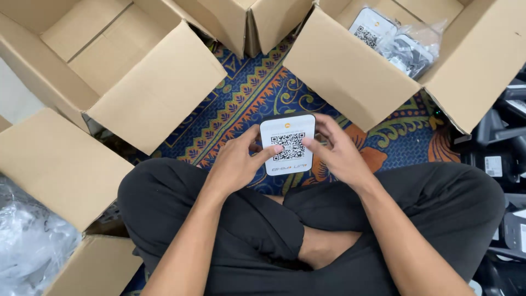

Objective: The person picks up electronic stand devices one by one, places them into individual plastic bags, and then puts the bagged items into a cardboard box.

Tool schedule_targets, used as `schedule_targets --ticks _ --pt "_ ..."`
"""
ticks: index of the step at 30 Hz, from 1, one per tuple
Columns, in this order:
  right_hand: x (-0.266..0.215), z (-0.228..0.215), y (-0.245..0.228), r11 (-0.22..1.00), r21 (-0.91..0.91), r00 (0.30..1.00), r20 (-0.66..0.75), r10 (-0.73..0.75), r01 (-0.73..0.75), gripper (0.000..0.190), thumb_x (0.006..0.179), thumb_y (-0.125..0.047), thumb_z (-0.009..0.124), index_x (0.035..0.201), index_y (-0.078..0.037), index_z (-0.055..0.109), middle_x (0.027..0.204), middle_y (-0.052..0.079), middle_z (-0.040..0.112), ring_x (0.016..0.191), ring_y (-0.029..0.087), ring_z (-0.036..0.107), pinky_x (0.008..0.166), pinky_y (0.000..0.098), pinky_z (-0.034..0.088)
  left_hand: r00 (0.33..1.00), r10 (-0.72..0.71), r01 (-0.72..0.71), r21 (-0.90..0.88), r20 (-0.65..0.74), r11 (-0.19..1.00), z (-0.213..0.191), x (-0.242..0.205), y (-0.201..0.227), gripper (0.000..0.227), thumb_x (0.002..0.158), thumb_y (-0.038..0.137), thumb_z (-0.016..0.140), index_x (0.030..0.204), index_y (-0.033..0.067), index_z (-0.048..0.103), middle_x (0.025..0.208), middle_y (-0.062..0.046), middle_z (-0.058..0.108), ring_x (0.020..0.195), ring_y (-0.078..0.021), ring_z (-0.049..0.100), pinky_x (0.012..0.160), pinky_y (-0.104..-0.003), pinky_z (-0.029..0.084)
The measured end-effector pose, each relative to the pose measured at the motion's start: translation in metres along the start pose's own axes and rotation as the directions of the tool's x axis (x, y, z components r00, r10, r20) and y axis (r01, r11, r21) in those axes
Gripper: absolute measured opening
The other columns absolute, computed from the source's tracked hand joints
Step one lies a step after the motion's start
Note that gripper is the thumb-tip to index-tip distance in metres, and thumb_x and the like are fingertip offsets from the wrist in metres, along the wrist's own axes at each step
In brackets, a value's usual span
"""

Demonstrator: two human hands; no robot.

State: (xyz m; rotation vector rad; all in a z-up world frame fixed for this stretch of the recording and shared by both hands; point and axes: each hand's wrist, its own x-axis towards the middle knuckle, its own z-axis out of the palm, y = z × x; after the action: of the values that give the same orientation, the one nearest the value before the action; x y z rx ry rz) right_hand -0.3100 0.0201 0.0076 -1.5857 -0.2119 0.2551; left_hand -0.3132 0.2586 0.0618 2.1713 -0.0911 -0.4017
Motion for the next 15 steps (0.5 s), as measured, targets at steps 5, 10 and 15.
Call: schedule_targets --ticks 5,10,15 --pt "-0.008 -0.008 0.024 0.99 -0.01 0.99 0.044 0.138 -0.137 0.043 0.098 -0.011 0.064 0.138 0.001 0.055 0.129 0.011 0.067 0.118 0.017 0.064 0.097 0.032 0.054 0.995 0.05 -0.049 0.013 -0.086 0.999 0.012 0.01 -0.006 0.06 0.084 0.046 0.075 0.127 0.0057 0.064 0.104 -0.015 0.078 0.101 -0.029 0.076 0.084 -0.042 0.056" --pt "-0.005 -0.006 0.034 0.981 -0.098 0.985 0.011 0.172 -0.17 0.038 0.098 -0.009 0.064 0.134 0.001 0.059 0.125 0.012 0.072 0.117 0.018 0.067 0.098 0.033 0.054 0.997 0.039 -0.035 0.057 -0.068 0.998 0.024 0.018 -0.016 0.057 0.086 0.04 0.074 0.13 0.0056 0.06 0.106 -0.017 0.077 0.099 -0.0314 0.075 0.081 -0.044 0.056" --pt "0.0 0.0 0.036 0.957 -0.169 0.972 -0.031 0.232 -0.234 0.036 0.097 -0.009 0.063 0.132 0.0 0.06 0.123 0.013 0.074 0.113 0.02 0.069 0.094 0.0353 0.056 0.998 0.036 -0.033 0.06 -0.048 0.998 0.03 0.024 -0.024 0.048 0.089 0.032 0.071 0.128 0.0064 0.06 0.11 -0.017 0.076 0.102 -0.0335 0.074 0.083 -0.047 0.054"
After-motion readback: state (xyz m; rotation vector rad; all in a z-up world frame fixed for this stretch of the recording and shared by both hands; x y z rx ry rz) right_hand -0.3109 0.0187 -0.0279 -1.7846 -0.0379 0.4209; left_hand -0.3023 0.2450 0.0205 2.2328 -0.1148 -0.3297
